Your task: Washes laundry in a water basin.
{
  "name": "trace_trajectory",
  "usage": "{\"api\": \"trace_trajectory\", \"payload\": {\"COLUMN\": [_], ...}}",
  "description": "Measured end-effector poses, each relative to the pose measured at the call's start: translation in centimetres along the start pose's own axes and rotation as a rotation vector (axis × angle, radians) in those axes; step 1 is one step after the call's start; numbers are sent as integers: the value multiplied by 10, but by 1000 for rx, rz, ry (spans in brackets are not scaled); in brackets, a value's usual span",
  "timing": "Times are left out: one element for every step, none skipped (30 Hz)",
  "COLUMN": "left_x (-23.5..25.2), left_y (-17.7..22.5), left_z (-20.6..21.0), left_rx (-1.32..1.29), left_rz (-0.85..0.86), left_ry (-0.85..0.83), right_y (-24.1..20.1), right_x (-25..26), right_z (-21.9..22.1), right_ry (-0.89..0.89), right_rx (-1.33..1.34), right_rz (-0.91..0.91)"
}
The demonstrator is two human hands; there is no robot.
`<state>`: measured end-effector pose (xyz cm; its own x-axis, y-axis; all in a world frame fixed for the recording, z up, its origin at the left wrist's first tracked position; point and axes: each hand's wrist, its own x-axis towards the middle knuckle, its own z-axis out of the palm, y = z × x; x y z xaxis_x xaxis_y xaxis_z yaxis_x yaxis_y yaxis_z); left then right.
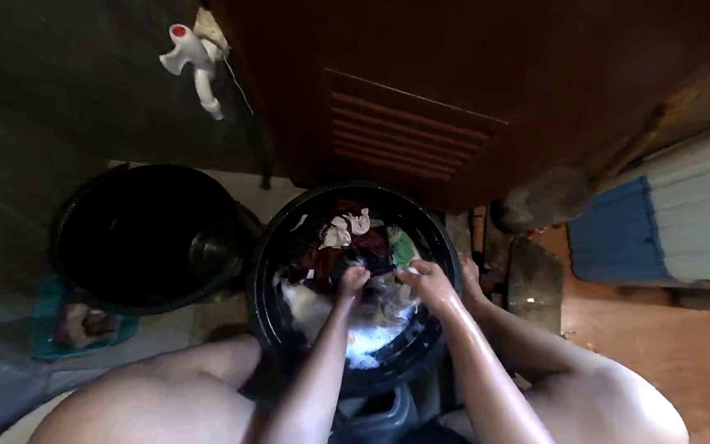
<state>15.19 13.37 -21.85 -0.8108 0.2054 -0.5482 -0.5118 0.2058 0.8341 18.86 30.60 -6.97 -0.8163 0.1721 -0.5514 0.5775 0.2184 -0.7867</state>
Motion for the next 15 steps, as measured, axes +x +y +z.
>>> {"api": "trace_trajectory", "payload": {"left_x": [-11,-21,-30,-35,-38,-38,-36,-34,-32,-31,-29,-25,-25,-30,-37], "left_y": [-9,-16,-20,-23,-25,-19,-8,3,12,19,22,21,21,25,28], "left_z": [11,20,26,29,30,36,44,47,47,43,39,40,42,46,53], "left_rx": [-48,-95,-164,-255,-390,-562,-722,-773,-685,-502,-325,-248,-209,-179,-164], "left_rz": [-67,-131,-195,-221,-216,-253,-301,-337,-348,-334,-295,-258,-239,-231,-203], "left_ry": [-70,-111,-133,-164,-201,-184,-155,-129,-91,-53,-23,25,63,90,99], "right_y": [-15,-30,-41,-52,-60,-68,-72,-71,-65,-53,-36,-16,8,34,64], "right_x": [-17,-34,-50,-66,-81,-92,-100,-102,-97,-85,-69,-48,-27,-8,9], "right_z": [-4,-9,-14,-19,-23,-28,-33,-37,-41,-43,-43,-39,-29,-15,2], "right_ry": [23,41,54,60,68,86,114,147,189,235,270,285,272,232,177], "right_rx": [22,69,148,259,387,508,603,667,688,682,667,658,662,670,664], "right_rz": [-48,-104,-168,-232,-287,-325,-348,-355,-346,-308,-234,-131,-17,74,124]}}
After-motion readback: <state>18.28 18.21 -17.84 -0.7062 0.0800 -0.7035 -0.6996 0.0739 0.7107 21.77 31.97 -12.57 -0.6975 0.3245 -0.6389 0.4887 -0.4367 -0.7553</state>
